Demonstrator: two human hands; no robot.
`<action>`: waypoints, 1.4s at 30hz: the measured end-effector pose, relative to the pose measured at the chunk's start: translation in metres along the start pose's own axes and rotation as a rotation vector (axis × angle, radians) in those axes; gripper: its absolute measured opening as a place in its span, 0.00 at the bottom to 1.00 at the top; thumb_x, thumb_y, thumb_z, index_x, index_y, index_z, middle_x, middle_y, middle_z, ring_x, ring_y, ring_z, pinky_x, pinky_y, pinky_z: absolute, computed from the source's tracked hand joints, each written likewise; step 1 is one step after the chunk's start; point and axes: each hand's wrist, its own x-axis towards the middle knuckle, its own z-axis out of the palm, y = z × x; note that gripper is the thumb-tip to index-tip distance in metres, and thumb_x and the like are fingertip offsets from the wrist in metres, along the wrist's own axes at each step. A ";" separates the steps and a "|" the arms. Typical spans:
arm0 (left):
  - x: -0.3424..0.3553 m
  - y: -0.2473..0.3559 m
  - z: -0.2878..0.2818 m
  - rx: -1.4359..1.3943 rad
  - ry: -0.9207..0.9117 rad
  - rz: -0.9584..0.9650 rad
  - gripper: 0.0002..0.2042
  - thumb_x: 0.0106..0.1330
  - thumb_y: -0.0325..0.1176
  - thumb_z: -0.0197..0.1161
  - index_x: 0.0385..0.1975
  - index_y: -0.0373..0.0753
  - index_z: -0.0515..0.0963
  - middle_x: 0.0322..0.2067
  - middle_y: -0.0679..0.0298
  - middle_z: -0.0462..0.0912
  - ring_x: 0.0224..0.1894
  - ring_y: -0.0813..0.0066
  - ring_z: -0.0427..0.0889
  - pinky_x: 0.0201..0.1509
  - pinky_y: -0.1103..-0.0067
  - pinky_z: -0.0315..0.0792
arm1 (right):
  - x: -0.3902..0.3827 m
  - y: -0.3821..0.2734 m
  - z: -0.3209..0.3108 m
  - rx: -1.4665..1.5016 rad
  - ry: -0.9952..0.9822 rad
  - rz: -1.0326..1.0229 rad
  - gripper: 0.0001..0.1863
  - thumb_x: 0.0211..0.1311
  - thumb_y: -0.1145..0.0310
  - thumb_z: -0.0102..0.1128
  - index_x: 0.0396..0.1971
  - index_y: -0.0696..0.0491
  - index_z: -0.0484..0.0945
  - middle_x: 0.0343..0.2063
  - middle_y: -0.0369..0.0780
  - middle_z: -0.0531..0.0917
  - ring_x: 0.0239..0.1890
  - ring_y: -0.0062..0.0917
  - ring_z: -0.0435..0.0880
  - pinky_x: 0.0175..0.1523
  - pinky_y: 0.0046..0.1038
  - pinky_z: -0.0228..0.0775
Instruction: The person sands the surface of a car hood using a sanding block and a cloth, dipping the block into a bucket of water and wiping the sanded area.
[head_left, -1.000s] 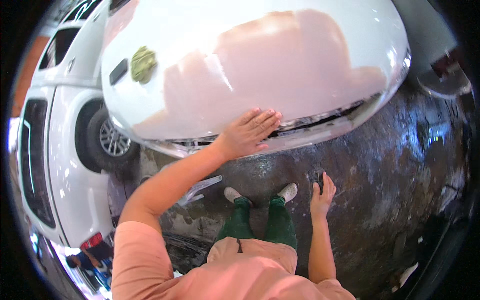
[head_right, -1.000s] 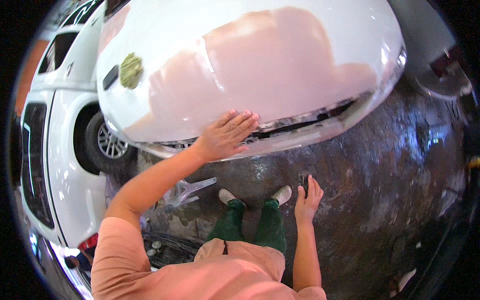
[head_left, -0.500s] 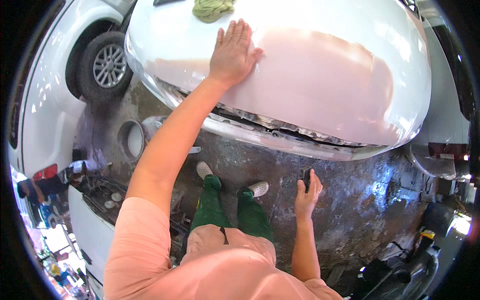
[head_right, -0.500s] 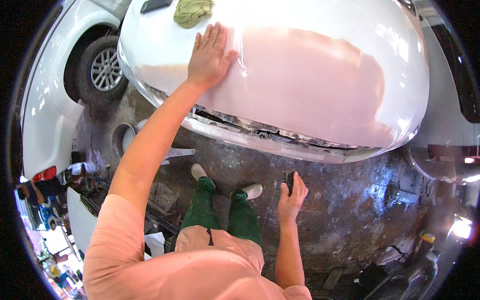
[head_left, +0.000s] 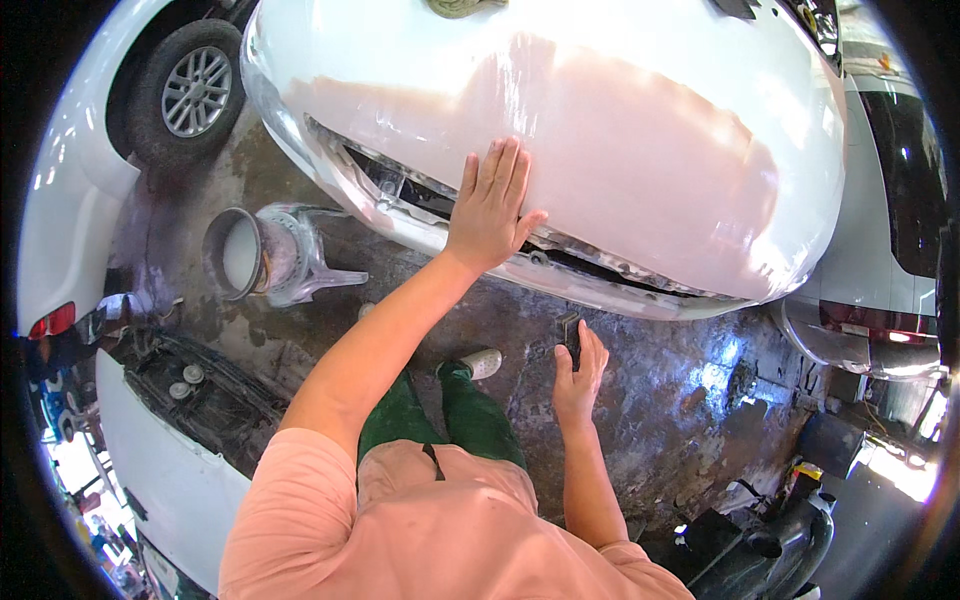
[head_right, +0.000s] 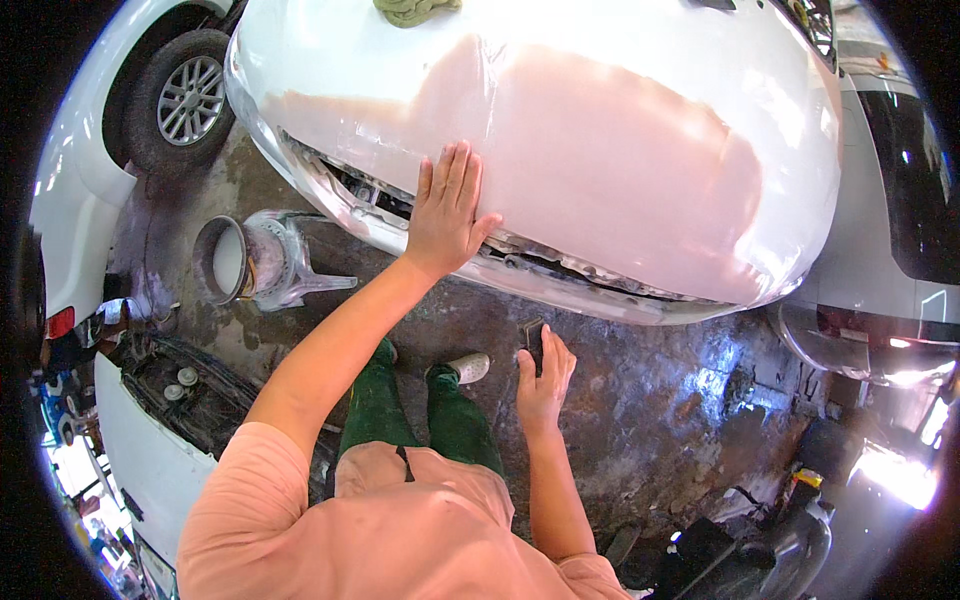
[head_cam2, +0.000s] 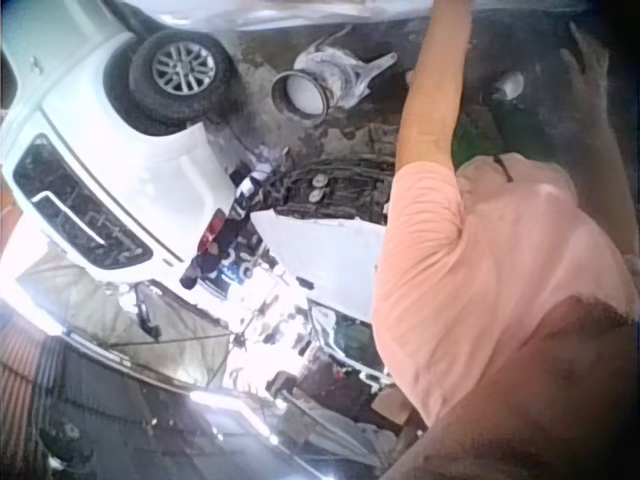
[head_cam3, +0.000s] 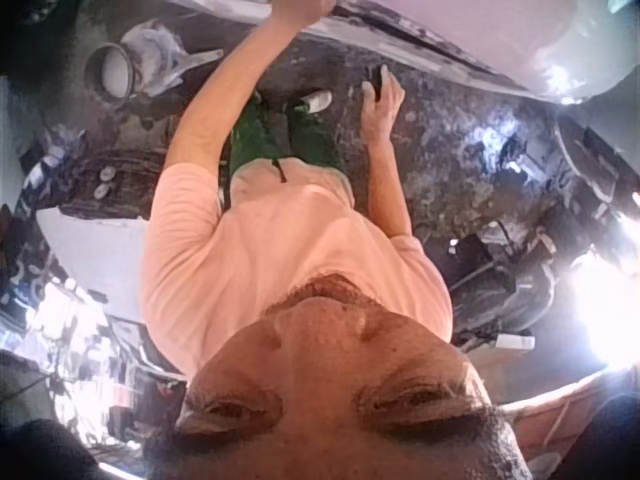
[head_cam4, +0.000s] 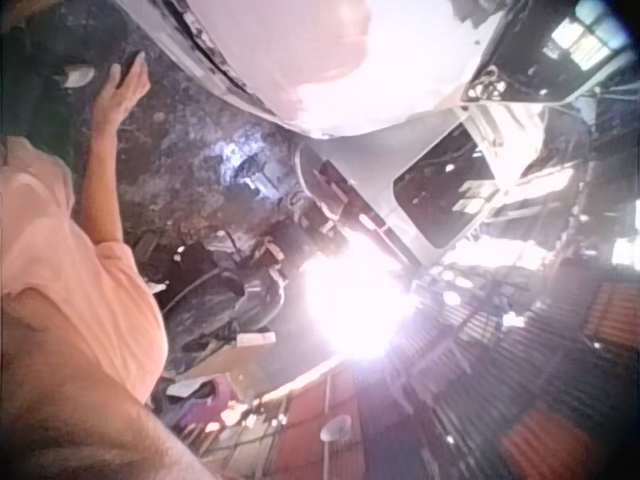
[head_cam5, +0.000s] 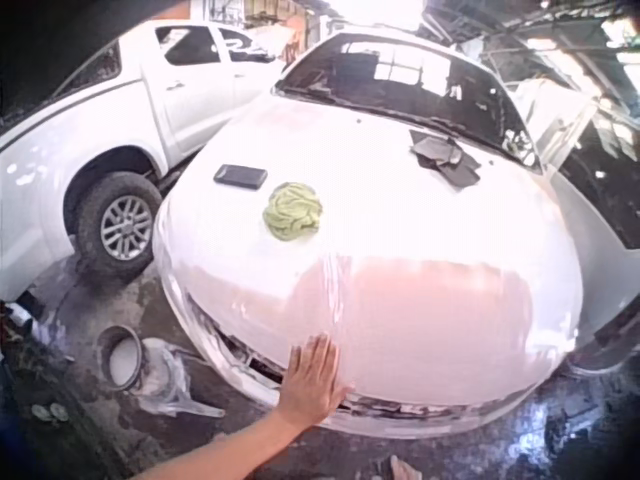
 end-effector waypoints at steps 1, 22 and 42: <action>-0.007 0.002 0.002 -0.002 -0.012 -0.002 0.44 0.80 0.58 0.52 0.83 0.31 0.49 0.84 0.44 0.46 0.87 0.45 0.43 0.86 0.47 0.37 | 0.001 0.000 -0.001 -0.010 0.006 -0.005 0.28 0.72 0.67 0.69 0.69 0.58 0.77 0.62 0.50 0.81 0.62 0.48 0.76 0.69 0.47 0.68; -0.143 0.040 -0.052 -0.416 -0.228 -0.626 0.27 0.83 0.44 0.55 0.72 0.30 0.71 0.76 0.42 0.65 0.77 0.39 0.63 0.81 0.55 0.59 | 0.295 -0.117 -0.004 -0.389 0.098 -0.796 0.23 0.63 0.69 0.72 0.59 0.39 0.87 0.57 0.35 0.84 0.53 0.39 0.80 0.59 0.42 0.74; -0.195 -0.001 -0.119 -0.335 -0.053 -1.034 0.21 0.83 0.42 0.53 0.63 0.32 0.78 0.65 0.47 0.80 0.69 0.47 0.77 0.74 0.63 0.69 | 0.335 -0.135 -0.003 -0.405 0.069 -1.044 0.25 0.59 0.72 0.71 0.59 0.41 0.86 0.58 0.36 0.85 0.47 0.38 0.81 0.54 0.41 0.75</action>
